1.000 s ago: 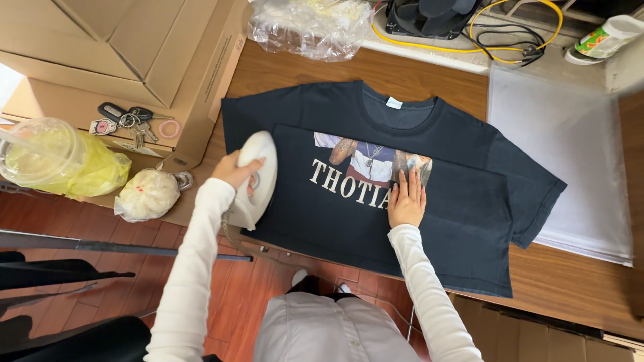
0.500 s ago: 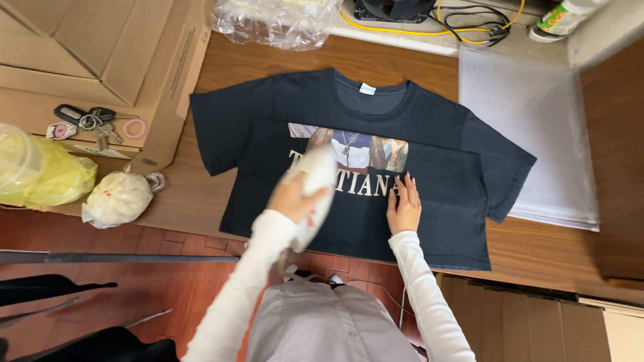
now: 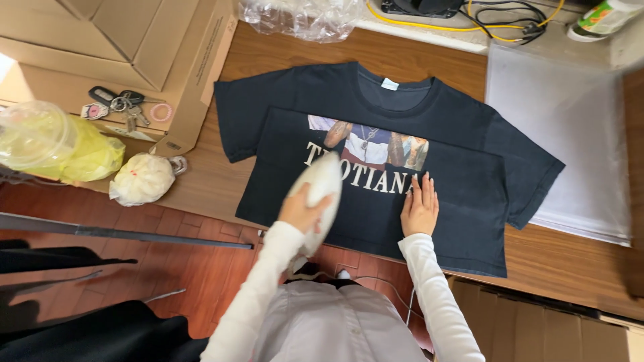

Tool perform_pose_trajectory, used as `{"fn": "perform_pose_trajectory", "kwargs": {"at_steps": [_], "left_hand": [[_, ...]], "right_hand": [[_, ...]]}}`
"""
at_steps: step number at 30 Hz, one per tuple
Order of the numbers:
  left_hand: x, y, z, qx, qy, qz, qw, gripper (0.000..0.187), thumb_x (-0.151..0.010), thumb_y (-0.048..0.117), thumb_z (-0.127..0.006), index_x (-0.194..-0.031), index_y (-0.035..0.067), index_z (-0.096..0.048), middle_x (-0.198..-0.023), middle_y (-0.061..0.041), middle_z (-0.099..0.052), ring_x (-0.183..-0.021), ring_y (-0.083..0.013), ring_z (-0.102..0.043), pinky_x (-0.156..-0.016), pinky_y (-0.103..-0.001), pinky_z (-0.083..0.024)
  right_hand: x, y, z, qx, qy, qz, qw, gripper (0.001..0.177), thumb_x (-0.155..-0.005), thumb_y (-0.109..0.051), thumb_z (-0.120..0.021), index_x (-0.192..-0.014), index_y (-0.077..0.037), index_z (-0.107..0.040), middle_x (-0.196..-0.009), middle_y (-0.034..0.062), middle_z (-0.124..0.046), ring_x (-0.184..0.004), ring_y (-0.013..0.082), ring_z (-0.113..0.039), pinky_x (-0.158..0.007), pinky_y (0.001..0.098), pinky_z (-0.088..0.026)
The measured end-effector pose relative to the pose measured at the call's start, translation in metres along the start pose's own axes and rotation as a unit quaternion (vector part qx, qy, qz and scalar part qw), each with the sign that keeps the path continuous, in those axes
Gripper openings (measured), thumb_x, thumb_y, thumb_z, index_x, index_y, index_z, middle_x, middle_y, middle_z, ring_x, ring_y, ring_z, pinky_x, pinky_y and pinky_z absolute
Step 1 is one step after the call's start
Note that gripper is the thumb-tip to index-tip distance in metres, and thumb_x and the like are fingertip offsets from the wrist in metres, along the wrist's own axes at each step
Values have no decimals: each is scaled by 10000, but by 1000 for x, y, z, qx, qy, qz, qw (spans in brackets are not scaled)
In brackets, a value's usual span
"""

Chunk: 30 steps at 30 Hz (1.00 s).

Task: A person irons a black t-shirt with a graphic on a wooden desk, flipping it to iron both sides.

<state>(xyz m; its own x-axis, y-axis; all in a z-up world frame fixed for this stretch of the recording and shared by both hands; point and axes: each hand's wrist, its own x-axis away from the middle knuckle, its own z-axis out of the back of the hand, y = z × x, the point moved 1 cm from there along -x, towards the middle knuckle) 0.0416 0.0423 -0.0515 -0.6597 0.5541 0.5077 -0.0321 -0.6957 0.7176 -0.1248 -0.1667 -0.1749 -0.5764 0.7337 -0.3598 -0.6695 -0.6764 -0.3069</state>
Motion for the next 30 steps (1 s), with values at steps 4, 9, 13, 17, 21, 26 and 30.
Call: {"fn": "perform_pose_trajectory", "kwargs": {"at_steps": [4,9,13,17,21,26,30], "left_hand": [[6,-32,46,-14,77,63,995,766,-675,590,-579,-1250,104,-435,-685,-93,-661,-777,-232,-658,-752,-366,-516],[10,-56,81,53,151,79,984,334,-731,398,-630,-851,99,-542,-500,-60,-606,-422,-207,-615,-562,-313,-527],[11,-50,81,21,173,108,979,406,-726,503,-602,-855,126,-524,-467,-39,-596,-511,-233,-639,-600,-348,-509],[20,-21,63,27,143,82,986,416,-755,434,-599,-906,67,-474,-513,-81,-600,-419,-218,-612,-574,-334,-525],[36,28,35,-73,60,13,995,656,-724,551,-536,-1134,42,-484,-648,-175,-643,-837,-338,-628,-793,-436,-450],[51,82,-22,-131,-92,-115,980,593,-724,531,-507,-1068,47,-507,-758,-173,-616,-926,-350,-586,-844,-421,-425],[53,87,-80,-133,-192,-198,952,551,-697,573,-500,-931,75,-521,-592,-121,-630,-840,-343,-622,-782,-413,-467]], "right_hand": [[-1,2,-4,-4,-15,-3,1000,351,-916,-215,-390,-1267,-211,-410,-1421,24,-273,-1306,195,-245,-1060,390,-213],[-1,2,-4,-4,-32,-18,999,362,-922,-227,-363,-1283,-223,-386,-1432,14,-240,-1314,189,-223,-1067,385,-192],[-1,-1,-3,5,-18,-15,1000,365,-919,-212,-378,-1283,-207,-400,-1422,34,-265,-1307,194,-243,-1059,384,-207],[-1,16,-11,-18,-6,5,1000,372,-889,-207,-451,-1261,-205,-439,-1409,39,-296,-1292,210,-272,-1042,396,-239],[-7,31,12,-131,36,8,991,293,-867,-107,-495,-1139,-202,-550,-1286,38,-466,-1198,241,-411,-969,427,-338],[5,58,36,-120,87,-44,988,285,-886,-78,-464,-1147,-162,-543,-1274,58,-473,-1189,246,-412,-966,388,-368],[19,67,29,-23,27,-93,995,335,-914,-158,-426,-1242,-216,-452,-1386,-22,-333,-1276,169,-295,-1045,393,-256]]}}
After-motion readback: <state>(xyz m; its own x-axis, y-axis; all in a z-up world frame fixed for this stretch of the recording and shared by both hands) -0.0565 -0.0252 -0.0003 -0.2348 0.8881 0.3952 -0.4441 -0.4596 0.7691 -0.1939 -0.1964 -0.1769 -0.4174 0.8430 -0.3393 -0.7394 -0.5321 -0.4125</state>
